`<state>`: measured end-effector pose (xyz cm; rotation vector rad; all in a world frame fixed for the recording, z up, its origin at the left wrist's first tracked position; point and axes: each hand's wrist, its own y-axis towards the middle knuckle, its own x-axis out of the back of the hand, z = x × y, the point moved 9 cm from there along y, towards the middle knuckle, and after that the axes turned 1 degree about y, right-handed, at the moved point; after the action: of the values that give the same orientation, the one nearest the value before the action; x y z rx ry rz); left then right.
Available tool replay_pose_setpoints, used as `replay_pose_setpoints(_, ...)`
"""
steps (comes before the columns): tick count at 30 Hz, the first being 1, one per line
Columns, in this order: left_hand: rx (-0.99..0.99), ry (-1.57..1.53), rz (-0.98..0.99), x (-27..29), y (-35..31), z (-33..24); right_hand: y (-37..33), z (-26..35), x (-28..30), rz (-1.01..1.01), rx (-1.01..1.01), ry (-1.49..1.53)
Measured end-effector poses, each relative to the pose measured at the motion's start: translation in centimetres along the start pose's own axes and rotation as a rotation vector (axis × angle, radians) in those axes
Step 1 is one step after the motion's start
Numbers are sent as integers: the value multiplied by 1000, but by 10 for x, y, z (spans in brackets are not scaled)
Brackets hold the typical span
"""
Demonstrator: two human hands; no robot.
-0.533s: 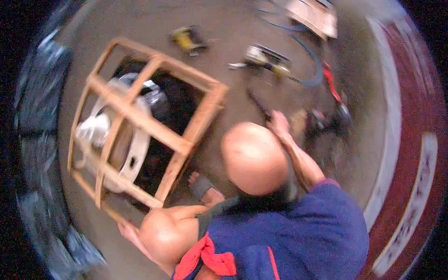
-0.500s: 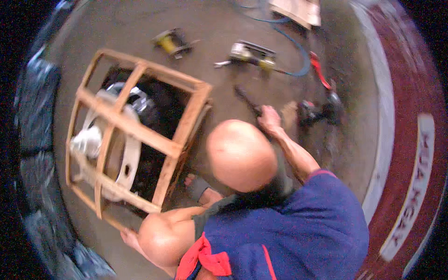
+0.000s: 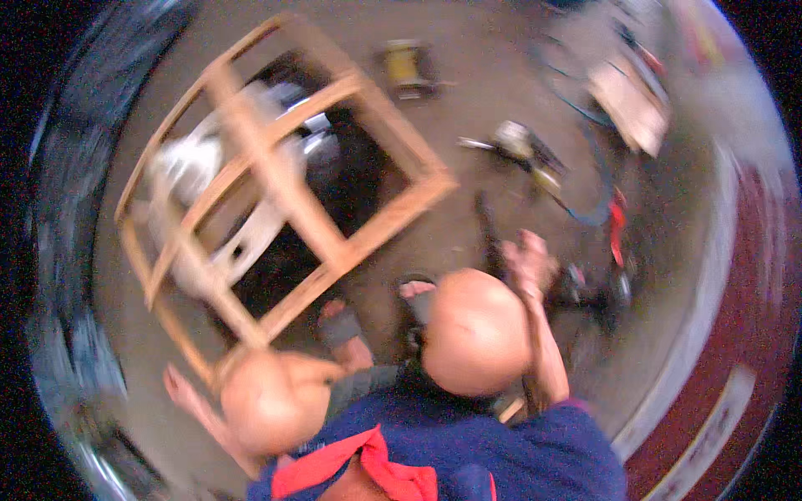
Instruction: The person assembles a wooden frame around a large ceramic jar using a pneumatic nail gun and a hammer. They position wooden slats, drive nails into the joints, and occasionally tap pieces into place.
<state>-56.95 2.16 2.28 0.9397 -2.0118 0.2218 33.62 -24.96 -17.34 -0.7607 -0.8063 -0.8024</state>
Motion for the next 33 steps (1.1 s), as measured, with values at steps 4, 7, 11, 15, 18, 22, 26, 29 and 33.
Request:
replay_pose_setpoints(4, 161, 165, 51, 7, -28, 25, 58, 28, 76, -301, 240, 381)
replay_pose_setpoints(7, 156, 354, 140, 47, -79, 134, 66, 141, 95, -192, 465, 606)
replay_pose_setpoints(11, 96, 623, 240, 111, -140, 275, 49, 265, 76, 72, 681, 365)
replay_pose_setpoints(15, 270, 510, 500, 25, -258, 278, 43, 335, 61, 56, 854, 107)
replay_pose_setpoints(18, 163, 353, 766, -33, -327, 157, 58, 345, 39, 71, 820, 78)
replay_pose_setpoints(22, -181, 307, 1094, -13, -351, -108, 70, 344, 20, 100, 719, 60)
replay_pose_setpoints(26, -517, 430, 1306, 16, -348, -280, 80, 328, 18, 118, 668, 50)
replay_pose_setpoints(29, -258, 806, 1261, 11, -335, -275, 76, 329, 22, 122, 649, -9)
replay_pose_setpoints(33, -190, 772, 1132, -30, -348, -291, 86, 339, 28, 140, 745, 9)
